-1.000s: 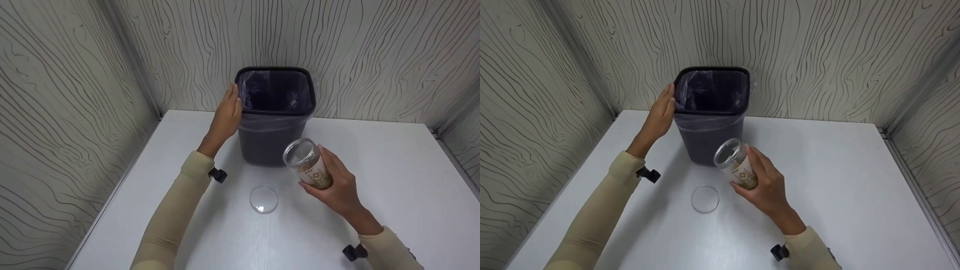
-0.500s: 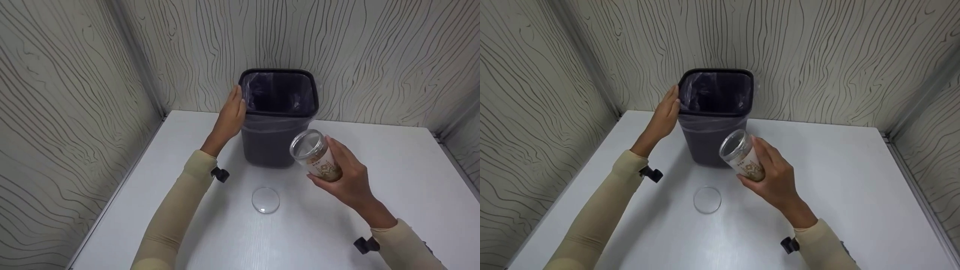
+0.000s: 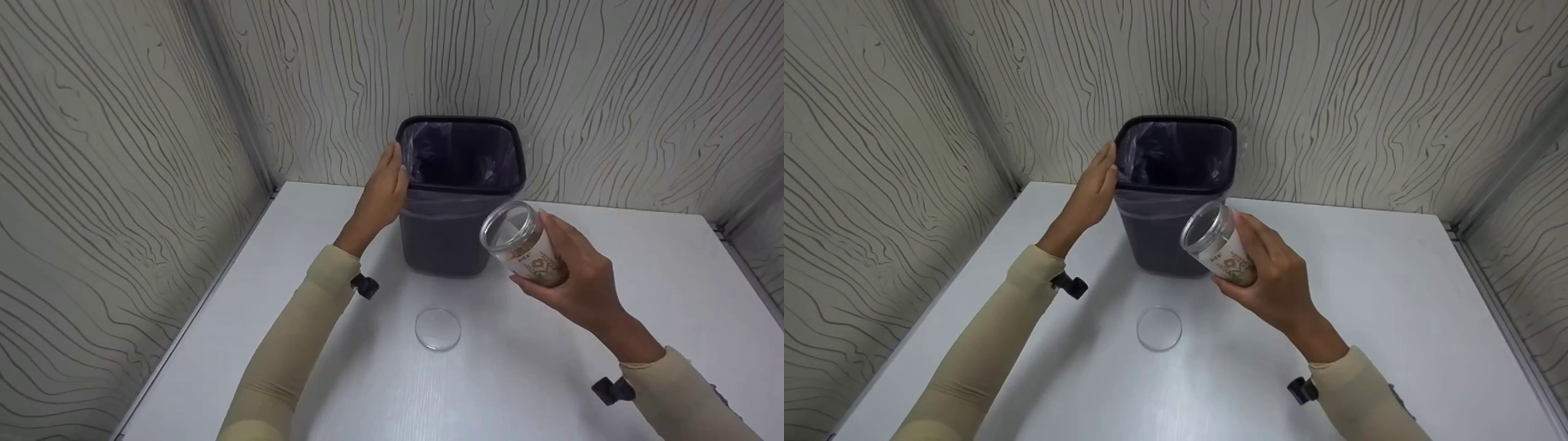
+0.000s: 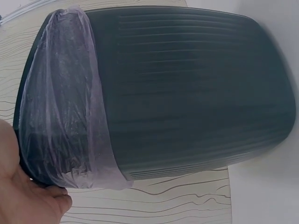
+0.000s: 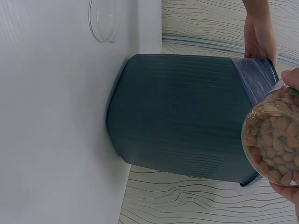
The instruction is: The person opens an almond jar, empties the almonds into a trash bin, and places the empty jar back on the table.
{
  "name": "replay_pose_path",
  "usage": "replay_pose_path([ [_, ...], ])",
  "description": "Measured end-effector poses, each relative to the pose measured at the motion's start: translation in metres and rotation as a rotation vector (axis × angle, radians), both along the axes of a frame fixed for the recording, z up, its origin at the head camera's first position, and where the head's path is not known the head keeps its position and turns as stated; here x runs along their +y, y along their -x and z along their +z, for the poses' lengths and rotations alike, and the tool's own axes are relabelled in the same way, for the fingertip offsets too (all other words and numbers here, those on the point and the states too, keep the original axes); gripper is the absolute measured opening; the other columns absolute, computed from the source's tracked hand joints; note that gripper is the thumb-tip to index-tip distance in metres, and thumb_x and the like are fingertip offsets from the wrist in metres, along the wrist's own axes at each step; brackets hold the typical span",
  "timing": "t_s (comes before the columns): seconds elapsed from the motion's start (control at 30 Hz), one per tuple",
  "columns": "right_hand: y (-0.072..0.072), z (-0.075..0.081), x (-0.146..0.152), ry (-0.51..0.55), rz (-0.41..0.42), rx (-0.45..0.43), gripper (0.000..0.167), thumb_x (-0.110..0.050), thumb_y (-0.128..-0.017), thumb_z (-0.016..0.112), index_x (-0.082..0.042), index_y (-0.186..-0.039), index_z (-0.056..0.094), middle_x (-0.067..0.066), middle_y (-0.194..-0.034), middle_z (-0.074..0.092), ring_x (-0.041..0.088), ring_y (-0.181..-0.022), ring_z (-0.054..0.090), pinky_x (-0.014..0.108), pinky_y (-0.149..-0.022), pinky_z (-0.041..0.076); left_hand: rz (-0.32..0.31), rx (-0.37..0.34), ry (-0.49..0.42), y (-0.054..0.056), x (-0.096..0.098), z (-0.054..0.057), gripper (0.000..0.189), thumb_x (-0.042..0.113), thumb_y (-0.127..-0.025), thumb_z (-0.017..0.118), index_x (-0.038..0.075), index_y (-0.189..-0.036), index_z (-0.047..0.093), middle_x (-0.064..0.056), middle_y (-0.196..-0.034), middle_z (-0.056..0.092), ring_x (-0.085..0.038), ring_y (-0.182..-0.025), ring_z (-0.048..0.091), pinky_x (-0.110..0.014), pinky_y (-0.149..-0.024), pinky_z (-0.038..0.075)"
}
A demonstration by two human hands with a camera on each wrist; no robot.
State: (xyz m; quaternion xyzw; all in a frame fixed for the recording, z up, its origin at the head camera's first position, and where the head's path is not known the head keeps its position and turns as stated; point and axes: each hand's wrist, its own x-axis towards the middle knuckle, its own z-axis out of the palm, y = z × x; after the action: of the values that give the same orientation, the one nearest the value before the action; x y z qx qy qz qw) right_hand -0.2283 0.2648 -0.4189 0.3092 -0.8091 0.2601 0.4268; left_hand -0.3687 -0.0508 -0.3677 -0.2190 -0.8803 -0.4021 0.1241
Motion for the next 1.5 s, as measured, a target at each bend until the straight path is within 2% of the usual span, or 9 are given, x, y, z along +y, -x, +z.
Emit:
replay_pose_path([
  [0.17, 0.004, 0.009, 0.001, -0.025, -0.008, 0.006, 0.088, -0.04, -0.073, 0.084, 0.0, -0.144, 0.053, 0.015, -0.14, 0.061, 0.032, -0.114, 0.063, 0.014, -0.104, 0.038, -0.002, 0.014, -0.016, 0.001, 0.0, -0.001, 0.056, 0.024, -0.112, 0.028, -0.001, -0.16, 0.015, -0.014, -0.169, 0.011, -0.021, -0.155, 0.012, -0.033, -0.124, 0.015],
  [0.4, 0.008, 0.023, 0.004, -0.095, -0.033, 0.009, 0.097, -0.026, -0.061, 0.092, -0.002, -0.146, 0.053, 0.015, -0.138, 0.062, 0.031, -0.113, 0.065, 0.014, -0.101, 0.041, 0.003, 0.019, -0.011, 0.001, 0.0, 0.0, 0.055, 0.022, -0.112, 0.028, -0.001, -0.16, 0.015, -0.015, -0.169, 0.012, -0.022, -0.155, 0.012, -0.034, -0.124, 0.016],
  [0.57, 0.012, 0.03, 0.009, -0.111, -0.034, 0.029, 0.093, -0.033, -0.065, 0.089, -0.002, -0.145, 0.054, 0.015, -0.137, 0.062, 0.032, -0.111, 0.065, 0.015, -0.1, 0.041, 0.004, 0.021, -0.006, 0.001, 0.002, 0.001, 0.055, 0.021, -0.112, 0.029, -0.002, -0.16, 0.016, -0.016, -0.168, 0.013, -0.023, -0.155, 0.012, -0.034, -0.124, 0.016],
  [0.67, 0.014, 0.035, 0.009, -0.113, -0.037, 0.02, 0.093, -0.031, -0.063, 0.091, -0.003, -0.144, 0.054, 0.016, -0.137, 0.062, 0.033, -0.111, 0.065, 0.032, -0.093, 0.054, 0.011, 0.016, -0.006, 0.001, 0.002, 0.0, 0.055, 0.022, -0.112, 0.029, -0.002, -0.16, 0.016, -0.015, -0.168, 0.013, -0.022, -0.155, 0.012, -0.034, -0.124, 0.016],
  [0.8, 0.016, 0.042, 0.008, -0.112, -0.049, 0.01, 0.094, -0.029, -0.061, 0.093, -0.004, -0.144, 0.055, 0.016, -0.136, 0.063, 0.035, -0.112, 0.065, 0.045, -0.086, 0.058, 0.009, 0.019, -0.009, 0.001, 0.002, -0.001, 0.055, 0.022, -0.112, 0.028, -0.002, -0.16, 0.016, -0.015, -0.169, 0.013, -0.021, -0.155, 0.012, -0.034, -0.123, 0.016],
  [0.9, 0.018, 0.048, 0.007, -0.108, -0.052, 0.014, 0.095, -0.028, -0.06, 0.093, -0.005, -0.144, 0.055, 0.015, -0.136, 0.063, 0.036, -0.112, 0.065, 0.046, -0.086, 0.058, 0.007, 0.031, -0.015, 0.001, 0.003, -0.001, 0.054, 0.021, -0.112, 0.028, -0.002, -0.159, 0.017, -0.016, -0.168, 0.013, -0.022, -0.155, 0.013, -0.033, -0.123, 0.017],
  [1.0, 0.021, 0.053, 0.007, -0.108, -0.048, 0.025, 0.096, -0.026, -0.058, 0.093, -0.005, -0.144, 0.055, 0.015, -0.136, 0.063, 0.035, -0.111, 0.065, 0.054, -0.079, 0.058, 0.012, 0.04, -0.018, 0.002, 0.003, -0.001, 0.054, 0.021, -0.112, 0.029, -0.003, -0.159, 0.018, -0.016, -0.168, 0.014, -0.022, -0.155, 0.014, -0.033, -0.123, 0.018],
  [1.1, 0.024, 0.057, 0.008, -0.116, -0.044, 0.036, 0.096, -0.026, -0.058, 0.093, -0.005, -0.144, 0.055, 0.016, -0.135, 0.063, 0.036, -0.111, 0.066, 0.057, -0.076, 0.058, 0.015, 0.043, -0.013, 0.003, 0.003, -0.001, 0.054, 0.02, -0.112, 0.029, -0.003, -0.159, 0.018, -0.016, -0.168, 0.015, -0.021, -0.155, 0.015, -0.033, -0.123, 0.018],
  [1.5, 0.034, 0.07, 0.015, -0.178, -0.07, 0.07, 0.094, -0.032, -0.066, 0.089, -0.006, -0.148, 0.051, 0.017, -0.135, 0.063, 0.037, -0.109, 0.066, 0.057, -0.075, 0.058, 0.023, 0.051, -0.013, 0.003, 0.004, -0.003, 0.054, 0.02, -0.111, 0.03, -0.003, -0.159, 0.018, -0.016, -0.168, 0.015, -0.021, -0.155, 0.015, -0.033, -0.123, 0.018],
])
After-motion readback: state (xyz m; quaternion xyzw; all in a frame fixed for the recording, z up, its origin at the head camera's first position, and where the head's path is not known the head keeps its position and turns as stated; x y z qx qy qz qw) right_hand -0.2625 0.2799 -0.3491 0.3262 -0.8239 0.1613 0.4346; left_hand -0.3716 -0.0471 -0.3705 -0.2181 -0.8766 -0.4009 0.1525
